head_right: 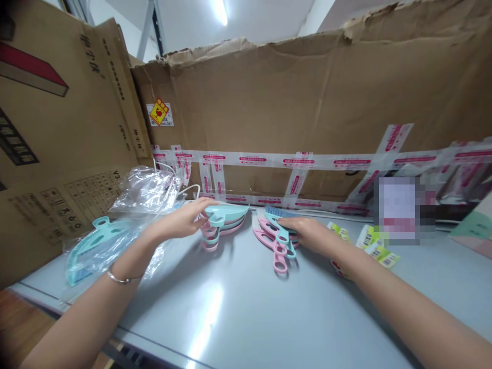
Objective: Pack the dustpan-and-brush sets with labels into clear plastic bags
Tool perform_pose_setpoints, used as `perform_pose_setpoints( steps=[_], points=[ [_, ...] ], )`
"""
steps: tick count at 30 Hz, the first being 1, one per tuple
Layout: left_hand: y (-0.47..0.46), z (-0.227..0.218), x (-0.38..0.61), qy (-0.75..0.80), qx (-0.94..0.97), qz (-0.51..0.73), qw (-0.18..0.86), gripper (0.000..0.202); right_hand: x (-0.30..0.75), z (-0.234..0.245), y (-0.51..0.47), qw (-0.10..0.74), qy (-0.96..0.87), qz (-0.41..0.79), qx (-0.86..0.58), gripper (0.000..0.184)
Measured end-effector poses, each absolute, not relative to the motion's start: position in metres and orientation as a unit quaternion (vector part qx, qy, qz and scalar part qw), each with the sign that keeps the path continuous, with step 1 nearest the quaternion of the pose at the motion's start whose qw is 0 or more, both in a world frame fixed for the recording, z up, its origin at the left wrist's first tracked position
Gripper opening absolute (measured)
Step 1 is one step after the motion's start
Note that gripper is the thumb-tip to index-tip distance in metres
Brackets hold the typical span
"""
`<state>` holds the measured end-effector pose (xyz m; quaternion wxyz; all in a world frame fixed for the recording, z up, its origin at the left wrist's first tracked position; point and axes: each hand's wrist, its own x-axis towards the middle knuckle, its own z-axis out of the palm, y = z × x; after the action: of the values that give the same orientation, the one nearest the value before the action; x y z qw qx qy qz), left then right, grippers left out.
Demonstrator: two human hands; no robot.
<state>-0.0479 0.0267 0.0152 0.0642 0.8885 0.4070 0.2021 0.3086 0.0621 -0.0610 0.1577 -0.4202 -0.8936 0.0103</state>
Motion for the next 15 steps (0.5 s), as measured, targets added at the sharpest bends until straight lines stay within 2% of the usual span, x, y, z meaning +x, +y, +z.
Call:
perform_pose_setpoints(
  steps=[4, 7, 10, 15],
  points=[
    [0.012, 0.061, -0.106, 0.449, 0.844, 0.292, 0.039, 0.047, 0.310, -0.071, 0.061, 0.203, -0.882, 0.039, -0.423, 0.063],
    [-0.002, 0.077, -0.164, 0.546, 0.781, 0.298, -0.060, 0.051, 0.311, -0.074, 0.057, 0.230, -0.871, 0.033, -0.432, 0.056],
    [-0.023, 0.063, -0.196, 0.602, 0.756, 0.237, -0.100, 0.062, 0.313, -0.077, 0.051, 0.261, -0.863, 0.012, -0.432, 0.049],
    [-0.065, 0.004, -0.154, 0.587, 0.800, 0.121, 0.002, 0.079, 0.312, -0.079, 0.043, 0.257, -0.863, 0.010, -0.434, 0.043]
  ],
)
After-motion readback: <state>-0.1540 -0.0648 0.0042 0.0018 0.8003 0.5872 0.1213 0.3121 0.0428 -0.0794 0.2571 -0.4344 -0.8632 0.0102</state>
